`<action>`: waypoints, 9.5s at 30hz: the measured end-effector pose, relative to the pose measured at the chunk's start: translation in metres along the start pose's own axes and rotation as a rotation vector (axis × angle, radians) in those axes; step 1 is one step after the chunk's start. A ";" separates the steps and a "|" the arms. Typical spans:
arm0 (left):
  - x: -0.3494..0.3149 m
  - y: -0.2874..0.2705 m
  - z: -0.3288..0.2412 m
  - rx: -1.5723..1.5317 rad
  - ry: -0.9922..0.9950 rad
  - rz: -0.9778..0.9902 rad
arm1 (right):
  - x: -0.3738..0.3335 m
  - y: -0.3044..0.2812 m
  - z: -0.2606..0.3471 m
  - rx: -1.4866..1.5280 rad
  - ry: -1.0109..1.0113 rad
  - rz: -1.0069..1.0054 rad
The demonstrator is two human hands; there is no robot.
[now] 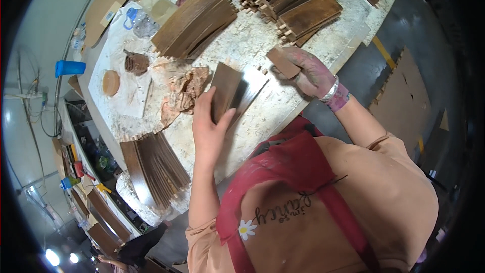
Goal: The person wipes wood blocks with a cloth by hand and stacks them on a table. The person handles one block at a time, cleaning the surface and edges before placing it in a stack, and occasionally applies liquid from a bottle to the wooden pieces.
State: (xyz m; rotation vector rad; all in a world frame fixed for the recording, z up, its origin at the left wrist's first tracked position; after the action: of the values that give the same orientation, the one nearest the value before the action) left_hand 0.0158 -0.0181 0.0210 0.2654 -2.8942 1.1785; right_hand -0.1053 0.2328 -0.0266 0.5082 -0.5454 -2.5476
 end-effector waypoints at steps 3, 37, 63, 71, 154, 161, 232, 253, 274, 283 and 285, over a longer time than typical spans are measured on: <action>-0.005 -0.015 0.012 -1.091 -0.493 0.309 | -0.001 0.012 0.008 0.293 0.093 -0.055; 0.003 0.005 -0.008 -1.577 -0.806 0.098 | -0.037 0.162 0.042 -1.223 -1.174 0.813; -0.030 0.006 -0.020 -0.983 -0.257 -0.164 | -0.014 0.140 0.083 -0.812 -0.629 0.141; -0.081 -0.113 -0.045 -0.384 -0.156 -0.244 | 0.011 0.101 0.055 -0.620 -0.457 0.110; -0.010 0.132 0.005 0.372 0.032 0.048 | 0.073 0.193 -0.064 -1.684 -0.767 1.038; -0.014 0.089 0.000 0.464 -0.033 -0.090 | 0.079 0.152 0.006 -1.140 -0.451 0.772; -0.036 0.109 0.020 0.188 0.206 -0.171 | 0.065 0.199 -0.061 -1.563 -0.877 1.177; -0.104 -0.192 -0.029 0.649 -0.205 -0.503 | 0.034 0.019 0.040 -0.455 -0.128 0.002; -0.009 0.058 0.026 0.350 0.130 0.102 | 0.049 0.046 -0.009 -1.195 -0.383 0.069; 0.015 0.034 0.054 0.193 0.199 0.102 | -0.030 0.047 -0.003 -1.303 -0.324 0.268; 0.026 0.028 0.060 0.116 0.196 0.200 | -0.030 0.072 -0.026 -1.402 -0.611 0.441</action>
State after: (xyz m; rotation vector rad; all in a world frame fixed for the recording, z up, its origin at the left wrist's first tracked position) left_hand -0.0107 -0.0442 -0.0400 -0.1364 -2.7362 1.3186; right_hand -0.0425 0.1831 -0.0084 -0.7954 0.8634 -1.9597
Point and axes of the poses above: each hand's wrist, its own x-axis towards the middle knuckle, its own y-axis out of the palm, z = x × y, the point moved 3 cm from there along x, towards the middle knuckle
